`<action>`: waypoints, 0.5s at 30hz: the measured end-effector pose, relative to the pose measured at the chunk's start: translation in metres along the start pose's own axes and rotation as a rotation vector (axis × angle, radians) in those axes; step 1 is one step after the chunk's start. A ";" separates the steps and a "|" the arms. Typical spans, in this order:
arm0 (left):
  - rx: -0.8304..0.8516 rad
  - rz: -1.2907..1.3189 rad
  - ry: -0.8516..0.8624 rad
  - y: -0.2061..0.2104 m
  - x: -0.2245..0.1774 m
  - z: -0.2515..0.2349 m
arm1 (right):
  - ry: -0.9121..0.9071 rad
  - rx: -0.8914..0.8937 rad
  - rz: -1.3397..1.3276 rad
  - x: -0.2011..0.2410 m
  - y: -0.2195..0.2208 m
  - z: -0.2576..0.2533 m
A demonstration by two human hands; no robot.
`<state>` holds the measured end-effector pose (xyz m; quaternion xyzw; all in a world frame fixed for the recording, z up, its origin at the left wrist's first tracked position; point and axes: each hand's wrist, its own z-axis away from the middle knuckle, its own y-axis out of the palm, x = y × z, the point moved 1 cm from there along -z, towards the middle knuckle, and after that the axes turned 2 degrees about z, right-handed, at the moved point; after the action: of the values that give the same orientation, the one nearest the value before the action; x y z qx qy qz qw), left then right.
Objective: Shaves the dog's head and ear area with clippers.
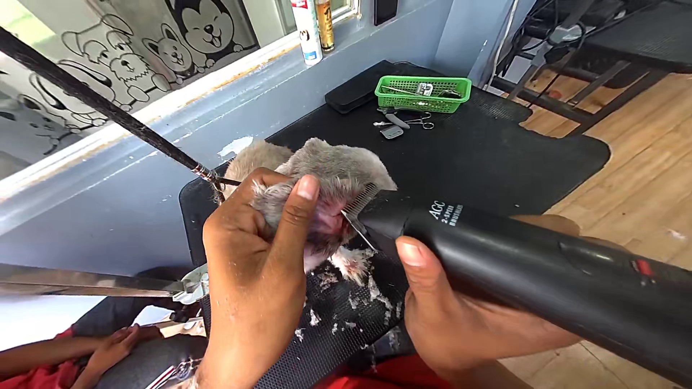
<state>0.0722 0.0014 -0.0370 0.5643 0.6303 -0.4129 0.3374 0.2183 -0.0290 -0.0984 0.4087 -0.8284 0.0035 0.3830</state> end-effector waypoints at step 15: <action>-0.086 0.131 0.045 -0.003 0.008 0.009 | -0.025 -0.087 -0.153 0.008 0.022 -0.017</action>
<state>0.0678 -0.0029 -0.0477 0.5985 0.6164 -0.3497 0.3735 0.2112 -0.0143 -0.0740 0.4537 -0.7988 -0.0668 0.3894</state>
